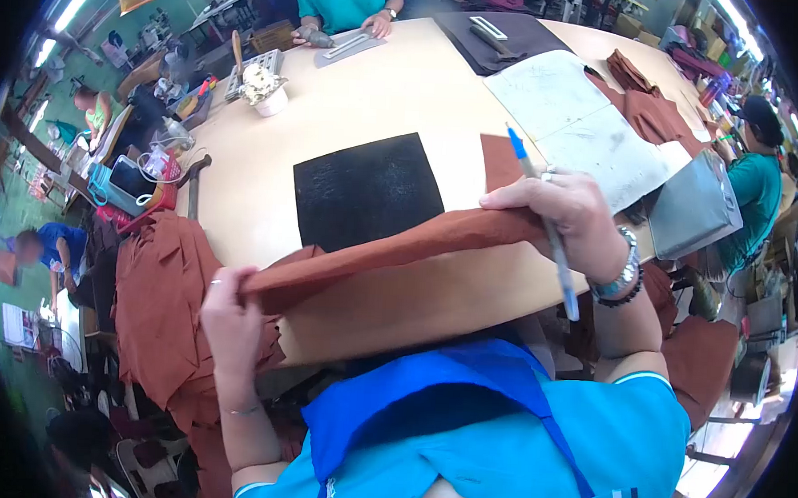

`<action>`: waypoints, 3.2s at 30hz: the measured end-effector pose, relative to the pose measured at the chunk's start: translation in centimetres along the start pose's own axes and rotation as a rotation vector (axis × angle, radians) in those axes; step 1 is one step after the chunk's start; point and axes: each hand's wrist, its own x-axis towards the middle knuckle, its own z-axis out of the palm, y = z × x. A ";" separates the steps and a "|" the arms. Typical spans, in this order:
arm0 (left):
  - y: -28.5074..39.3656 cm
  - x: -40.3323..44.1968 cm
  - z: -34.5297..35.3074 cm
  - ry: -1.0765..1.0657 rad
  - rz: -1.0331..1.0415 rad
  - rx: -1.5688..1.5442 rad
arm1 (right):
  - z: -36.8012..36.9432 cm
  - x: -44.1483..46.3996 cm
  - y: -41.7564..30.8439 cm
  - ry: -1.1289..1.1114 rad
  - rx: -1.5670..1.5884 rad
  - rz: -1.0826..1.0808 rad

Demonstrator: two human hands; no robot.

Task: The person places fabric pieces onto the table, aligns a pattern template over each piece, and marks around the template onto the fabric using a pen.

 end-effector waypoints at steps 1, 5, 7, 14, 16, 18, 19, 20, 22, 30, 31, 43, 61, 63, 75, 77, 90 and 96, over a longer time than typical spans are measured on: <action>-0.3 0.4 -1.0 0.057 0.017 -0.117 | -1.0 0.3 -0.9 0.023 0.059 0.018; -1.8 1.2 -5.8 0.300 -0.026 -0.241 | -4.2 0.1 -1.6 0.095 0.261 0.104; -3.3 3.7 -6.5 0.074 0.029 -0.509 | -4.3 0.6 1.5 0.065 0.194 0.095; -6.2 16.2 4.7 -0.388 0.168 0.103 | 0.9 6.8 14.7 -0.361 -0.008 0.490; -6.4 19.3 6.9 -0.235 0.214 0.186 | 2.7 9.5 18.6 -0.168 -0.199 0.422; -6.9 23.8 6.9 -0.025 0.218 0.067 | 2.9 11.9 20.1 0.266 -0.098 0.209; -8.3 26.4 6.5 0.194 0.337 -0.022 | 1.7 13.2 18.6 0.536 0.112 0.106; -4.9 26.7 4.5 0.348 0.367 -0.110 | 0.6 14.1 17.6 0.597 0.101 0.081; -3.1 26.8 1.4 0.465 0.315 -0.246 | -1.0 14.6 15.7 0.706 0.023 -0.046; -9.7 15.9 8.4 0.233 0.456 -0.087 | 4.8 2.2 16.9 0.417 0.056 0.090; -10.3 13.8 10.8 0.095 0.244 -0.374 | 6.2 0.3 17.3 0.373 -0.059 0.100; -8.8 0.8 14.3 -0.214 0.266 -0.023 | 12.5 -12.4 14.7 0.061 0.085 0.442; -6.8 -6.5 8.8 -0.409 0.113 -0.010 | 6.3 -19.3 12.8 0.194 -0.472 0.538; -6.1 -6.5 9.3 -0.341 0.015 0.090 | 4.7 -20.4 17.1 0.457 -0.514 0.637; -6.1 -6.8 9.5 -0.431 -0.084 0.291 | 0.1 -20.7 23.2 1.473 0.579 1.188; -5.7 -6.8 9.0 -0.446 -0.078 0.278 | -1.0 -20.4 23.9 1.329 0.683 1.140; -3.8 0.8 10.6 -0.286 -0.150 -0.683 | -7.5 4.0 10.8 0.783 0.769 0.537; -1.1 5.3 14.3 -0.502 -0.567 -1.825 | -2.6 7.4 3.8 0.545 1.285 0.575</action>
